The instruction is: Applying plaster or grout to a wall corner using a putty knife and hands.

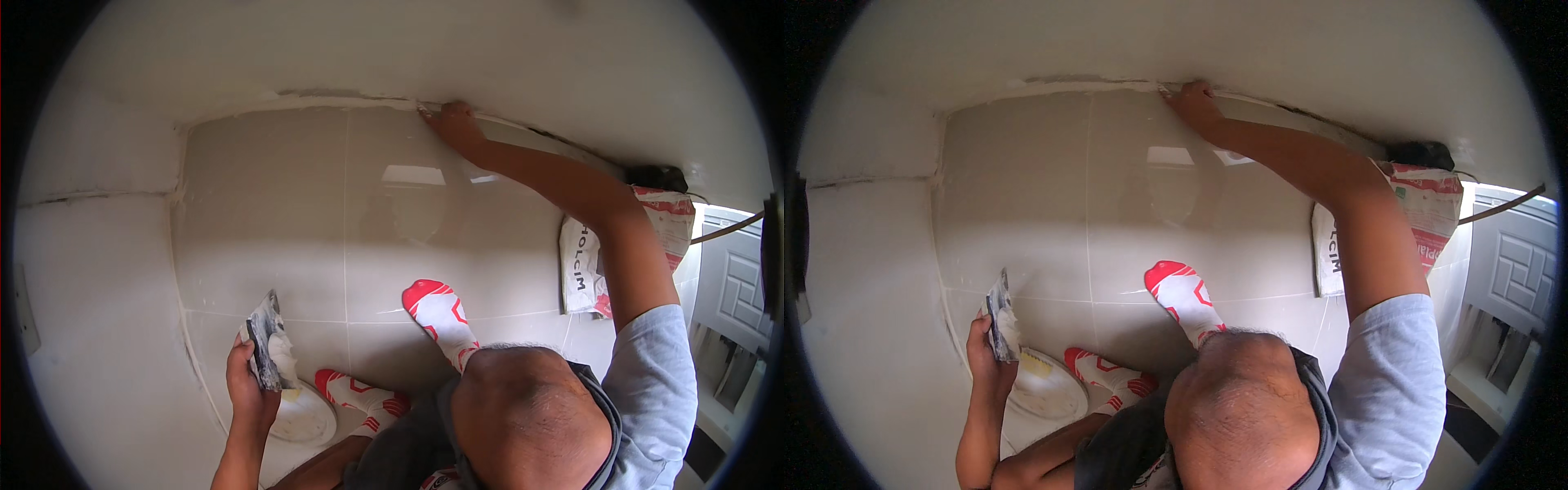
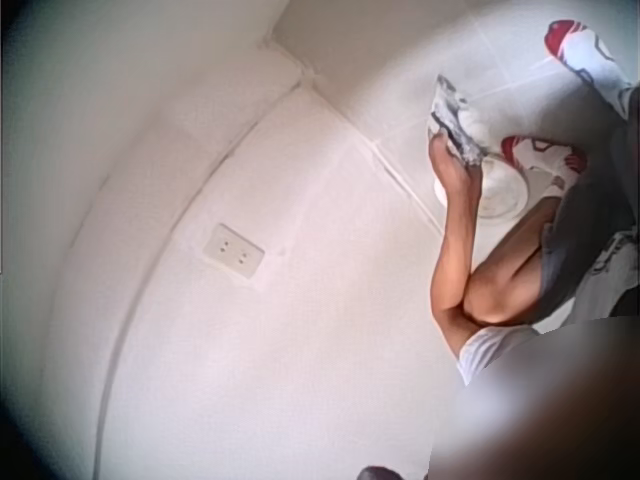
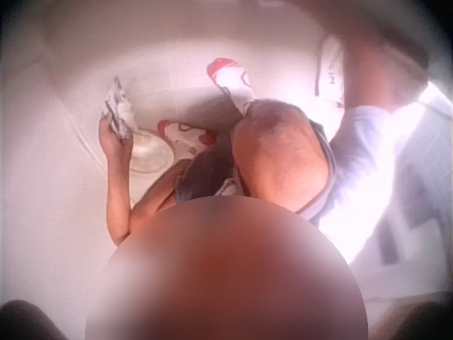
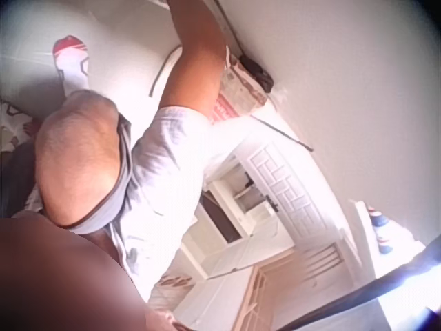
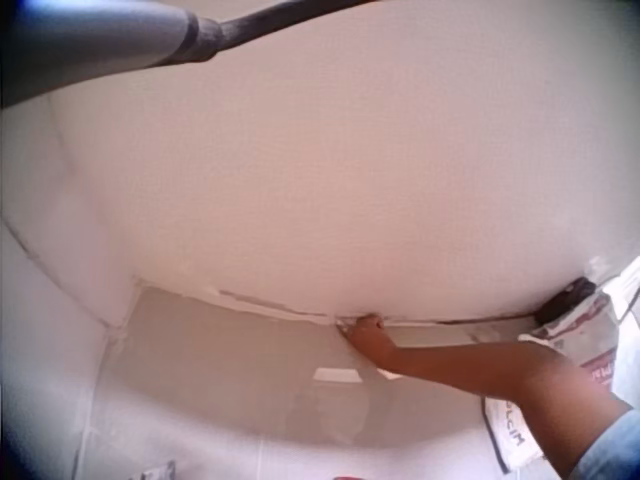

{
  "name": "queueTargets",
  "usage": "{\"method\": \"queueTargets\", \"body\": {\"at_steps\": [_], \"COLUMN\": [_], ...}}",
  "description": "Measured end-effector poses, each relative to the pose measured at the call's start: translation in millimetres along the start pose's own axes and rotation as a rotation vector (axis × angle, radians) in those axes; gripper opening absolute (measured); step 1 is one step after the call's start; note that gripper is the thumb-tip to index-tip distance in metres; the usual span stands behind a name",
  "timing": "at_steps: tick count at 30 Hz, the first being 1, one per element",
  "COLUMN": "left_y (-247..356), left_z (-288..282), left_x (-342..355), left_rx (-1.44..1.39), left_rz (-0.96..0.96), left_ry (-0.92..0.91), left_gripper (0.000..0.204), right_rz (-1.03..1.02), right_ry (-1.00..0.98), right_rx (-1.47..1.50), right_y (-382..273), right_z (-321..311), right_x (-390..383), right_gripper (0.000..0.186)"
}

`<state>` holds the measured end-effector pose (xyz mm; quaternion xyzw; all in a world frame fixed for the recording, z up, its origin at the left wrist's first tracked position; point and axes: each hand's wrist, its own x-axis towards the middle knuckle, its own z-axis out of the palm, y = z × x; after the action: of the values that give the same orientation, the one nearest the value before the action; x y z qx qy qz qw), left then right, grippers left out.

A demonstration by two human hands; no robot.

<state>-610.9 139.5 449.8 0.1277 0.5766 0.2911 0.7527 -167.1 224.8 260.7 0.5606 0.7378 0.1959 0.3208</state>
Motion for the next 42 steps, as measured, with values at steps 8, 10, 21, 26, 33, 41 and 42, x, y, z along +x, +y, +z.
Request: {"method": "queueTargets", "body": {"at_steps": [8, 10, 21, 26, 33, 41, 42], "left_y": [-0.8, -1.4, 0.6, -14.3, -20.4, 0.7, 0.9], "left_z": [-2.5, 0.7, 14.0, 31.0, 58.8, 62.7, 61.7], "left_x": [-3.9, -5.0, -10.3, -3.2, -1.0, 1.5, 2.4], "left_rx": [-0.012, 0.006, 0.027, 0.063, 0.087, 0.166, 0.18], "left_rz": [0.037, 0.045, 0.005, -0.079, -0.137, -0.007, 0.029], "left_ry": [-0.039, -0.039, -0.008, -0.044, -0.126, -0.137, -0.125], "left_gripper": [0.035, 0.037, 0.027, 0.028, 0.033, 0.034, 0.034], "right_rz": [0.017, 0.042, -0.053, -0.304, -0.551, -0.382, -0.326], "right_ry": [-0.117, -0.079, -0.496, -0.053, 0.279, 0.389, 0.387], "right_rx": [-0.052, -0.046, -0.053, 1.428, 1.785, 1.69, 1.851], "right_y": [34.9, 43.8, 62.6, 6.6, -20.8, -16.0, -11.7], "right_z": [47.6, 69.5, 39.0, -138.2, -228.5, -206.2, -212.6], "right_x": [-60.2, -73.9, -146.9, -151.2, -153.0, -148.4, -148.5], "right_gripper": [0.065, 0.065, 0.055, 0.065, 0.067, 0.056, 0.056]}}
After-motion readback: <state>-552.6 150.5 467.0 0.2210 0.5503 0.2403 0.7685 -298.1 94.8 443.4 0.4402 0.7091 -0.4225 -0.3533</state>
